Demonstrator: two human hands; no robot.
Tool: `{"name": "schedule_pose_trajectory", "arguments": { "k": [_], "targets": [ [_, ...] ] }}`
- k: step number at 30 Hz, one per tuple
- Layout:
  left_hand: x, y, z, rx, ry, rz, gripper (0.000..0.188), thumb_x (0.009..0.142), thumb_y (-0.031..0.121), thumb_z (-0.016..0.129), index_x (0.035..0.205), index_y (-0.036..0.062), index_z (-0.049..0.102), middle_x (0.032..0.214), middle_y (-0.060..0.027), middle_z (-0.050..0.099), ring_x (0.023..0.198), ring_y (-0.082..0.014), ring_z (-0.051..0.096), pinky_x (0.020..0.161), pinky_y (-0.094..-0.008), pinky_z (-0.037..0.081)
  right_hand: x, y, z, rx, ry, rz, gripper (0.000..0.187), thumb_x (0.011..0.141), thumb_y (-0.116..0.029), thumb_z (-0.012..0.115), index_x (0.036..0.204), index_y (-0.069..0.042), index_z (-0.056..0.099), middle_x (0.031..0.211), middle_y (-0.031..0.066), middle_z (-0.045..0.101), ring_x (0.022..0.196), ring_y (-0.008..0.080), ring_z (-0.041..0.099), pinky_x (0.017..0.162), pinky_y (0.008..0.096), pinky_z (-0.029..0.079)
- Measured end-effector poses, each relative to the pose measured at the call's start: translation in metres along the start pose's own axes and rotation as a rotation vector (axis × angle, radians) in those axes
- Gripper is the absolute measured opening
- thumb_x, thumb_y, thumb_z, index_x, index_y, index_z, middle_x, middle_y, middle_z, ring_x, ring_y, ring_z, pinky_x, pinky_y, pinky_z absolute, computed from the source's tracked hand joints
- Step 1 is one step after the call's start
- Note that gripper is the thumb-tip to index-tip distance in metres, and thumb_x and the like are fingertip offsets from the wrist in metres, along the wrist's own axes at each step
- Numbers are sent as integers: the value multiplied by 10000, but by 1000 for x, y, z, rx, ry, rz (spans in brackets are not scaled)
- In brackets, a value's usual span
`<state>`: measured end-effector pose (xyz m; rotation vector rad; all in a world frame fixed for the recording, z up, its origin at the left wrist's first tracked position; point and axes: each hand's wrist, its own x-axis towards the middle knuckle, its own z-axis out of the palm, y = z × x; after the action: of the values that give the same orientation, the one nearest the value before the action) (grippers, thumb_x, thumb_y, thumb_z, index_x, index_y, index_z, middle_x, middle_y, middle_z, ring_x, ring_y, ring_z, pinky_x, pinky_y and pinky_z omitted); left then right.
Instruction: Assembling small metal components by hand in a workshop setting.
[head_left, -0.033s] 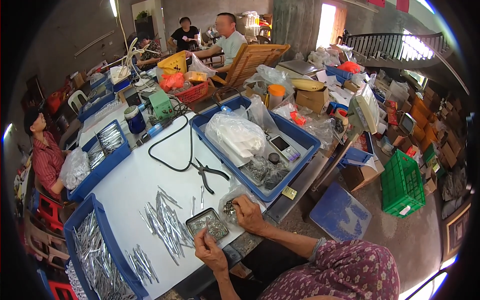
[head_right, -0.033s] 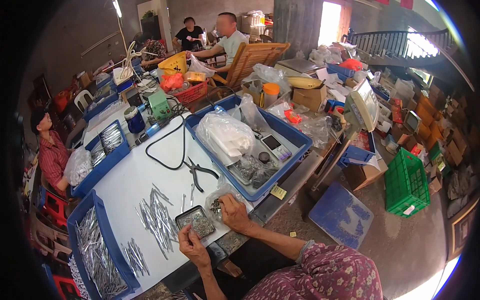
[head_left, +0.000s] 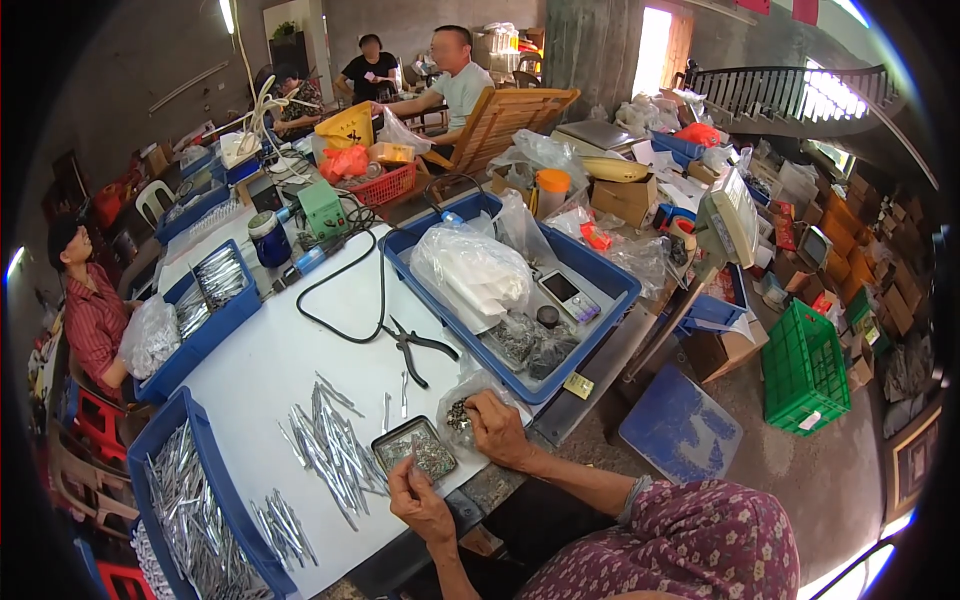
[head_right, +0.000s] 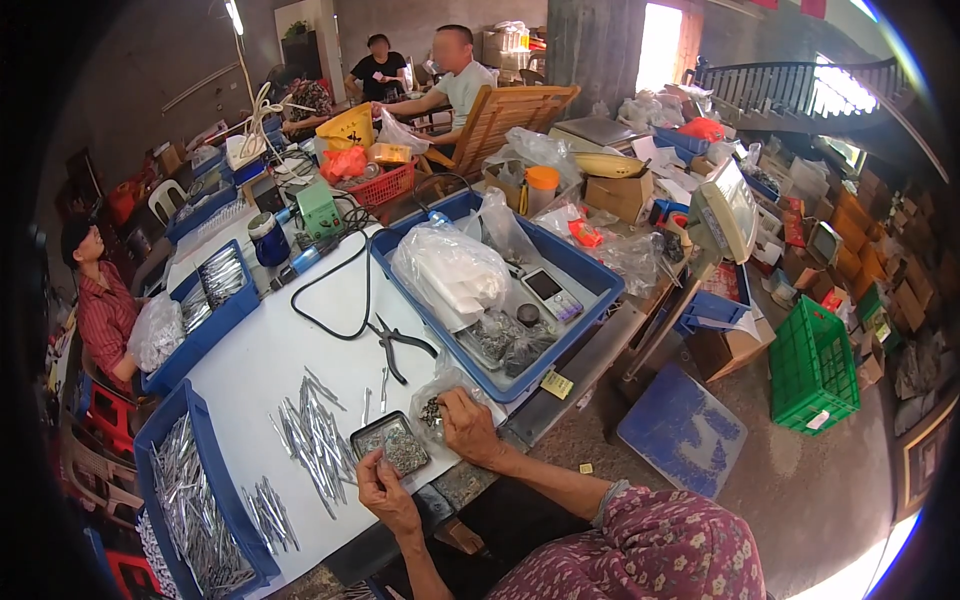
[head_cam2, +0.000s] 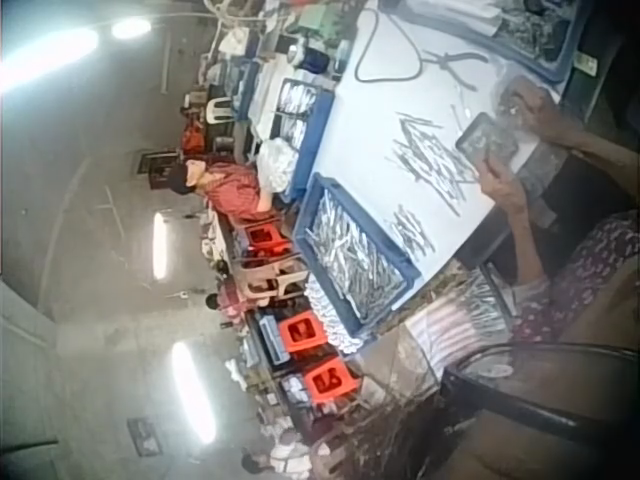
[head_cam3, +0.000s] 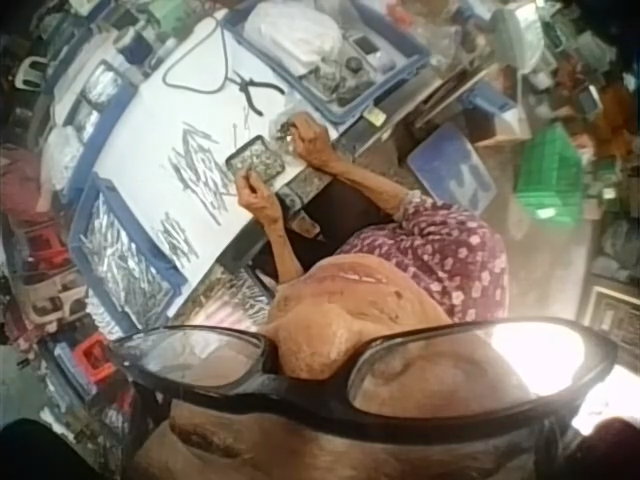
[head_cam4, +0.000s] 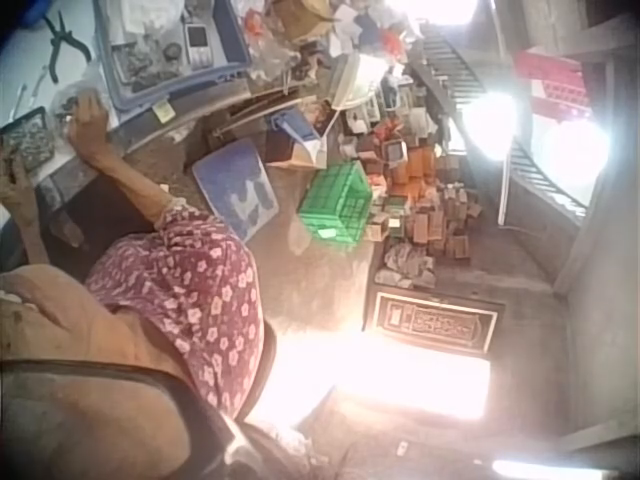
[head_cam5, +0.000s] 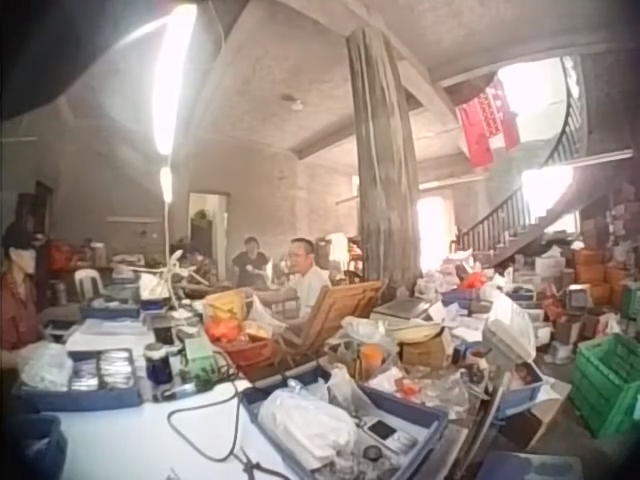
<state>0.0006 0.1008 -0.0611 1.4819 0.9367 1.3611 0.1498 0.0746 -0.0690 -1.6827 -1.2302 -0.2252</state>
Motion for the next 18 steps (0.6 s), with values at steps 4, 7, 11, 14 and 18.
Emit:
{"name": "schedule_pose_trajectory", "arguments": {
  "k": [4,7,11,14,18],
  "targets": [
    [0,1,0,0,0,-1,146,845,-7,419,931,-29,536,646,-25,463,533,-75,396,472,-215,331,0,0,0,5,8,-3,107,730,18,529,832,0,502,747,134,524,644,314,547,534,353,427],
    [0,3,1,-6,-1,-15,144,846,-9,419,928,-30,537,647,-27,464,532,-75,395,472,-216,333,-1,1,0,-4,-3,1,107,732,17,529,834,0,503,746,133,523,639,314,546,531,352,427],
    [0,2,0,11,-8,-12,144,852,-4,418,930,-29,536,646,-28,463,533,-75,395,474,-218,335,0,1,0,0,-5,0,106,734,16,527,835,-1,503,747,132,523,638,311,547,529,350,427],
    [0,3,0,21,-13,-13,140,855,3,421,933,-28,533,643,-28,462,534,-77,397,475,-218,336,0,0,0,4,1,-8,101,736,14,525,834,-1,503,747,131,522,638,310,547,528,350,426],
    [0,2,0,14,-12,-8,133,857,11,426,932,-26,530,634,-29,454,536,-80,398,480,-218,335,-1,1,0,3,-6,1,99,737,10,525,833,0,503,747,131,522,639,309,547,530,351,427]
  ]
}}
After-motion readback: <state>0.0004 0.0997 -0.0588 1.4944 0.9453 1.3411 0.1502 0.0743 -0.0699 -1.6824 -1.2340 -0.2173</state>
